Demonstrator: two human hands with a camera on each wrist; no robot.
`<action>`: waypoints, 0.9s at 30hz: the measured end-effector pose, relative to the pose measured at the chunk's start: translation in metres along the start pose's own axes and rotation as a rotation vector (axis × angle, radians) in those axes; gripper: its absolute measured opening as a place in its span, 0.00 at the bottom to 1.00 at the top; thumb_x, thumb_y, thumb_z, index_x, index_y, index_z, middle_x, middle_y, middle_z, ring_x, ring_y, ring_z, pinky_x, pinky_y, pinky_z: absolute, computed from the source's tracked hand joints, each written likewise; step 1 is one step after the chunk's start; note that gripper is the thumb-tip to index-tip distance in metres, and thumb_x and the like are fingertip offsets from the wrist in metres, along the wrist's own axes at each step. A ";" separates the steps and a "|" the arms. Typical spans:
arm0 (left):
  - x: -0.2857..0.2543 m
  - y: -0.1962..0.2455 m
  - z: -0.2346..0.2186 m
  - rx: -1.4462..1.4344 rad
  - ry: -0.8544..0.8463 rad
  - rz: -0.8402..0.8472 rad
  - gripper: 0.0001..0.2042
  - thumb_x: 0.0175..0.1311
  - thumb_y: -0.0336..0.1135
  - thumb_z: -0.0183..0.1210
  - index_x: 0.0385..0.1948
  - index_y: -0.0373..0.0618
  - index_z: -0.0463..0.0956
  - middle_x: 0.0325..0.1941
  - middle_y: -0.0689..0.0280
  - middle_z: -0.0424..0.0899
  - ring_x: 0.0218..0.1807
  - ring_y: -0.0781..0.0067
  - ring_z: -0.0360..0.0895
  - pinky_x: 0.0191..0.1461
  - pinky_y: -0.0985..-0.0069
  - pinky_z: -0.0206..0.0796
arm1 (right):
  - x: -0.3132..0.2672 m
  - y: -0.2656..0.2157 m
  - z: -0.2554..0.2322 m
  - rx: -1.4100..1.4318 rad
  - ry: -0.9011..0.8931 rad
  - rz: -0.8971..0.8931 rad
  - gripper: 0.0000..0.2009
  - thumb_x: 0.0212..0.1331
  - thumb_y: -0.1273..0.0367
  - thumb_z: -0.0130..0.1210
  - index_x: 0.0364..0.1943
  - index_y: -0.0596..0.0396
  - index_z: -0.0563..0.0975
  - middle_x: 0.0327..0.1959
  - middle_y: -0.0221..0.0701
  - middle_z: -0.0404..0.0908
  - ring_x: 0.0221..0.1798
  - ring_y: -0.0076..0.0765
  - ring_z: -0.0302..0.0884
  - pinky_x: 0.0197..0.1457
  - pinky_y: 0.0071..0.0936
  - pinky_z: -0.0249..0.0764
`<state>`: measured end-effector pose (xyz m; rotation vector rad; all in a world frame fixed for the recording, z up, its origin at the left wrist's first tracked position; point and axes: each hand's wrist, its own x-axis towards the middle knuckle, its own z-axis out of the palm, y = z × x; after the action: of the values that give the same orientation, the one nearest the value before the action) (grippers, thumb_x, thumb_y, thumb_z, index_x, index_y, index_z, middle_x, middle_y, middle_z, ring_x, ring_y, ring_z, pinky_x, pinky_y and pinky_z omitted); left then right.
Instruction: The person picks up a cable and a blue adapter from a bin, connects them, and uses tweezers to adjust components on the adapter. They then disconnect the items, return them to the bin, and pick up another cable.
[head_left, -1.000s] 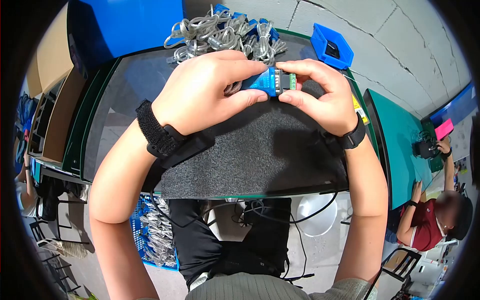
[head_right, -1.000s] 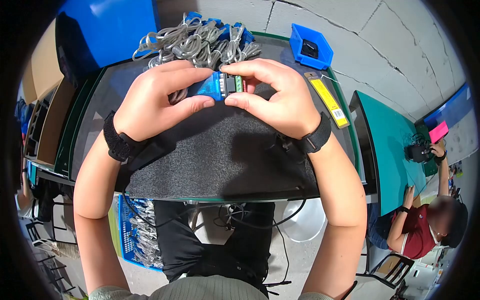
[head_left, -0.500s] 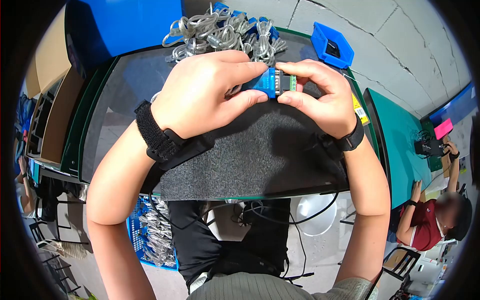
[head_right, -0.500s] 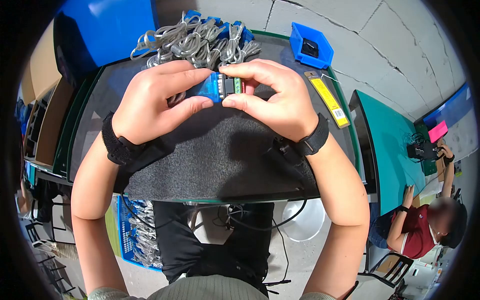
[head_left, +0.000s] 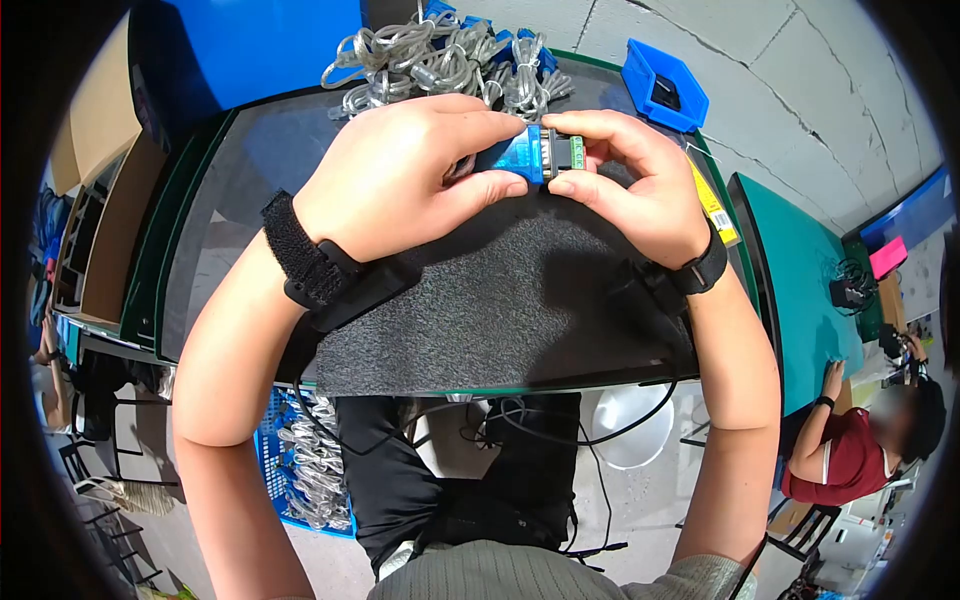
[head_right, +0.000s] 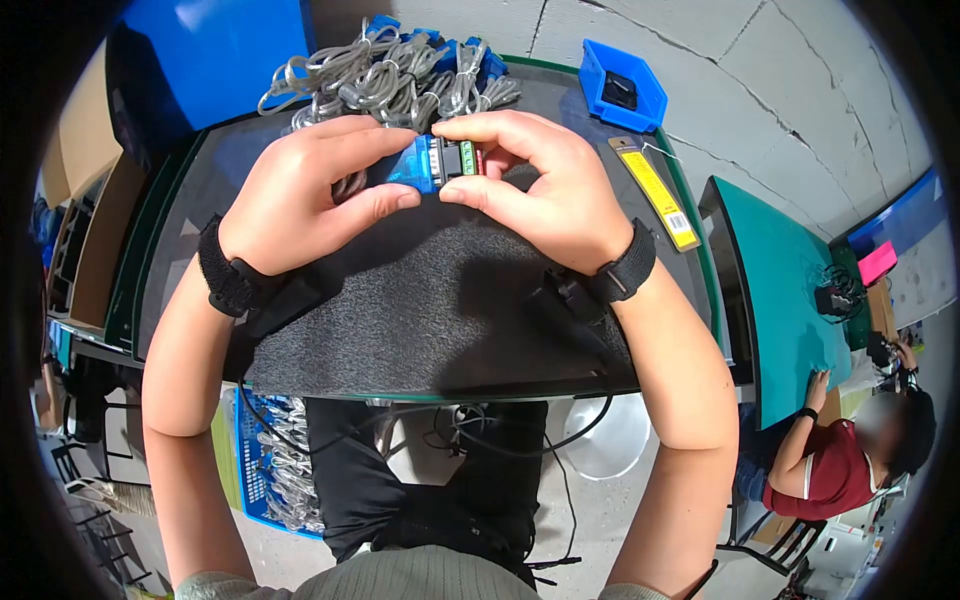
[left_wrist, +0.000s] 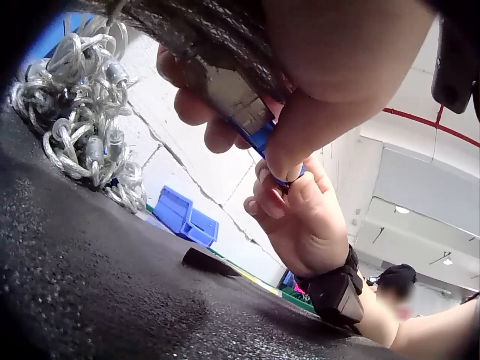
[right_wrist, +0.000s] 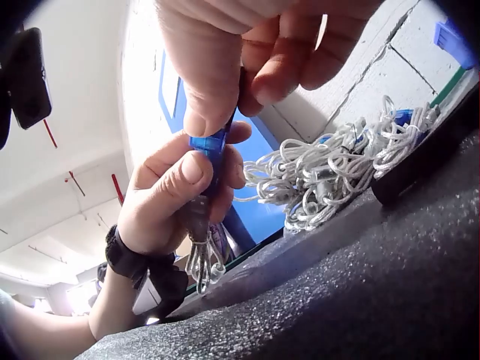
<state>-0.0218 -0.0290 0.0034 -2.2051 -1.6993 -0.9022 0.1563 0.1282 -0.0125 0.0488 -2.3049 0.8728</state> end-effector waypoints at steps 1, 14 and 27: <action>0.000 0.001 0.000 -0.015 -0.015 -0.038 0.19 0.53 0.39 0.65 0.45 0.40 0.77 0.33 0.58 0.79 0.30 0.59 0.76 0.34 0.70 0.67 | 0.000 0.000 0.000 0.011 -0.008 0.035 0.19 0.48 0.73 0.66 0.48 0.56 0.79 0.32 0.24 0.77 0.30 0.17 0.68 0.37 0.16 0.68; 0.000 0.000 -0.001 -0.022 -0.052 -0.150 0.19 0.54 0.40 0.65 0.46 0.41 0.77 0.41 0.56 0.81 0.39 0.56 0.78 0.43 0.70 0.70 | -0.002 0.001 0.002 0.265 0.014 0.143 0.22 0.51 0.76 0.65 0.53 0.56 0.75 0.35 0.21 0.76 0.33 0.13 0.68 0.42 0.13 0.69; 0.001 0.004 -0.003 -0.053 -0.022 -0.113 0.18 0.54 0.39 0.65 0.45 0.41 0.77 0.37 0.57 0.81 0.35 0.57 0.78 0.38 0.71 0.69 | -0.002 0.004 -0.002 0.191 0.020 0.101 0.18 0.50 0.75 0.65 0.47 0.56 0.77 0.34 0.21 0.76 0.33 0.12 0.68 0.40 0.13 0.69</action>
<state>-0.0190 -0.0314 0.0069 -2.1784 -1.8477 -0.9629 0.1584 0.1318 -0.0149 0.0063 -2.2144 1.1382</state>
